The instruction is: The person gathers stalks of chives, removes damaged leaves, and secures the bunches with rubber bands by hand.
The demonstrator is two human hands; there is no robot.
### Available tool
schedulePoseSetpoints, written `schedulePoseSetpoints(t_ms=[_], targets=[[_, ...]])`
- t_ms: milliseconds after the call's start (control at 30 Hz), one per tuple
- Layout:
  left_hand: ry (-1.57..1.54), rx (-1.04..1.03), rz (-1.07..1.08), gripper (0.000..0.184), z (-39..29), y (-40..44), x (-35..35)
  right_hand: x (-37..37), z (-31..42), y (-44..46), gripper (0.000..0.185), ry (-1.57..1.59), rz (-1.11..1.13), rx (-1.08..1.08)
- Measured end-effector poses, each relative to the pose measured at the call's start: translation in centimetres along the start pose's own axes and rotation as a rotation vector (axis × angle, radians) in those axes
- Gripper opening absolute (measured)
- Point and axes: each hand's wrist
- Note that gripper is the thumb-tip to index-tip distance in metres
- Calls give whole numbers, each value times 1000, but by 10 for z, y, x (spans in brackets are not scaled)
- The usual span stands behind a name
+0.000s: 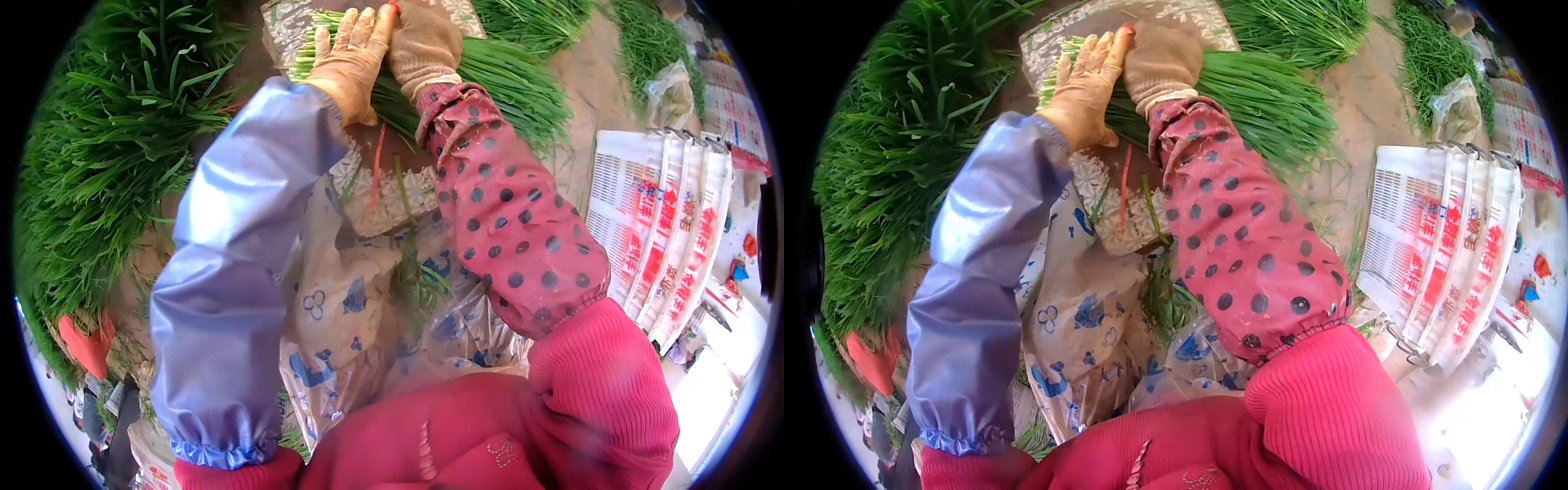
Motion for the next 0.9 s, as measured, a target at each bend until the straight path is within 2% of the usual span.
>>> schedulePoseSetpoints(t_ms=[67, 100, 167, 200, 233, 267, 333, 367, 400, 433, 467, 500, 533, 567, 600, 700, 767, 800, 900], targets=[[-283, -350, -222, 102, 17, -7, 11, 2, -1, 0, 27, 36, -8, 9], [-278, -356, -218, 102, 26, -14, 19, -1, -4, -2, 27, 64, -9, 14], [-232, -661, -487, 61, 43, -35, 30, 2, 0, -4, 27, 22, -59, 8], [-282, -772, -490, 34, 45, -44, 24, 4, 2, -3, 28, -26, -106, 13], [-21, -728, -177, 37, 50, -61, 19, 1, 1, -5, 27, -64, -196, 85], [200, -731, -170, 35, 43, -73, 6, -1, 1, -6, 27, -69, -193, 89], [217, -844, -131, 33, 30, -50, -11, 21, -21, 24, 19, -132, 14, 184], [76, -907, -185, 33, 27, -37, -19, 21, -25, 21, 16, -154, -92, 280], [161, -842, 1, 39, 18, -38, -30, 26, -22, 18, 14, -280, -10, 187], [110, -877, 78, 45, 11, -33, -37, 31, -26, 12, 14, -171, -45, 126], [162, -769, 310, 48, 10, -40, -33, -17, -26, 2, 24, -289, -124, 147], [237, -734, 385, 40, 18, -47, -43, -8, -3, -2, 23, -303, -153, 64], [239, -690, 403, 29, 15, -51, -35, -3, 6, 0, 20, 78, 149, -85], [210, -751, 286, 19, 30, -51, -68, -5, 4, -8, 17, 149, 55, -50], [142, -812, 153, 14, 25, -53, -56, 17, 7, -7, 15, 197, -56, -13], [139, -812, -10, 11, 40, -65, -79, -6, 15, -12, 16, 220, -140, 2], [88, -743, 78, 10, 33, -61, -72, -1, 12, -10, 18, 210, -134, -1], [17, -637, 281, 13, 22, -59, -54, 3, 9, -8, 21, 201, -111, -11], [4, -504, 352, 16, 15, -58, -36, 11, 3, -6, 21, 176, -96, -16]])
Point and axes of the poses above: each hand's wrist, its own y-axis towards the middle knuckle, its own x-axis out of the back of the hand, z = x × y, and after that the axes turned 10 degrees about x, right-handed
